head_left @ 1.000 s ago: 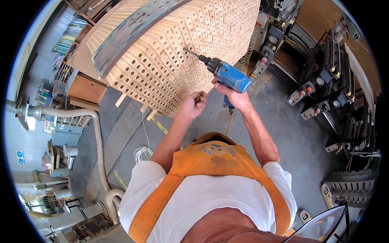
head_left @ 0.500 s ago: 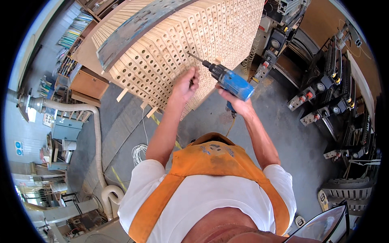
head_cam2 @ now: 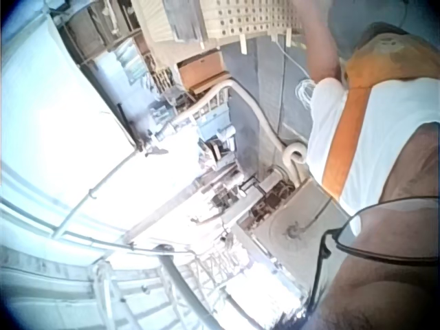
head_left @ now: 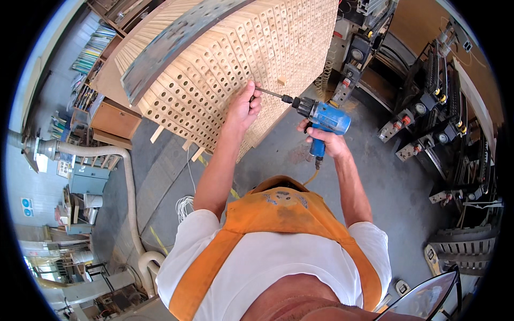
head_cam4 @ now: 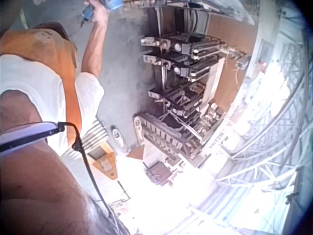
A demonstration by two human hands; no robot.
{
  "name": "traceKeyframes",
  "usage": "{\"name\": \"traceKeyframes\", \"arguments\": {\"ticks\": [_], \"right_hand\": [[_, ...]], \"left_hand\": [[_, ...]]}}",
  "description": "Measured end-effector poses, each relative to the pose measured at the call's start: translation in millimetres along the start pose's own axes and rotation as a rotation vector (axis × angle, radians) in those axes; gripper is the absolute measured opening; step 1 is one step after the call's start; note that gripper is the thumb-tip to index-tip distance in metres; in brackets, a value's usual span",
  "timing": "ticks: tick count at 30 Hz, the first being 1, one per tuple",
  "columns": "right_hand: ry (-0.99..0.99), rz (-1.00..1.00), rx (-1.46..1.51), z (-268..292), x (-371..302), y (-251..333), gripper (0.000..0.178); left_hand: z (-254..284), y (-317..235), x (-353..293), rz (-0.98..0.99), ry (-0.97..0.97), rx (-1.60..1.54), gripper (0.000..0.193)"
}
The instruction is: The person uses a blue pneumatic drill to create holes in a large, curved wooden panel with a grid of pre-marked spots. The operator holds the drill with both hands, systematically moving from one spot to the next to drill through the wood.
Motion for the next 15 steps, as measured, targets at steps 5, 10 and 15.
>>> {"name": "traceKeyframes", "arguments": {"ticks": [5,10,15], "right_hand": [[-0.009,0.096,-0.262,-7.2,0.9,7.7,0.029],[-0.078,0.169,-0.212,-30.1,20.3,15.2,0.021],[-0.103,0.107,-0.032,-42.9,47.3,13.0,0.017]], "left_hand": [[1.9,-5.1,6.0,-0.006,-0.107,0.088,0.026],[-9.2,-25.3,24.5,-0.074,-0.012,-0.11,0.025],[-11.9,-30.9,27.4,-0.03,0.053,-0.172,0.022]]}}
Point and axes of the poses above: each hand's wrist, its own x-axis towards the middle knuckle, its own z-axis out of the back of the hand, y = z × x, the point moved 10 cm from there along x, towards the middle knuckle, and after that the axes turned 10 degrees about z, right-handed, at the moved point
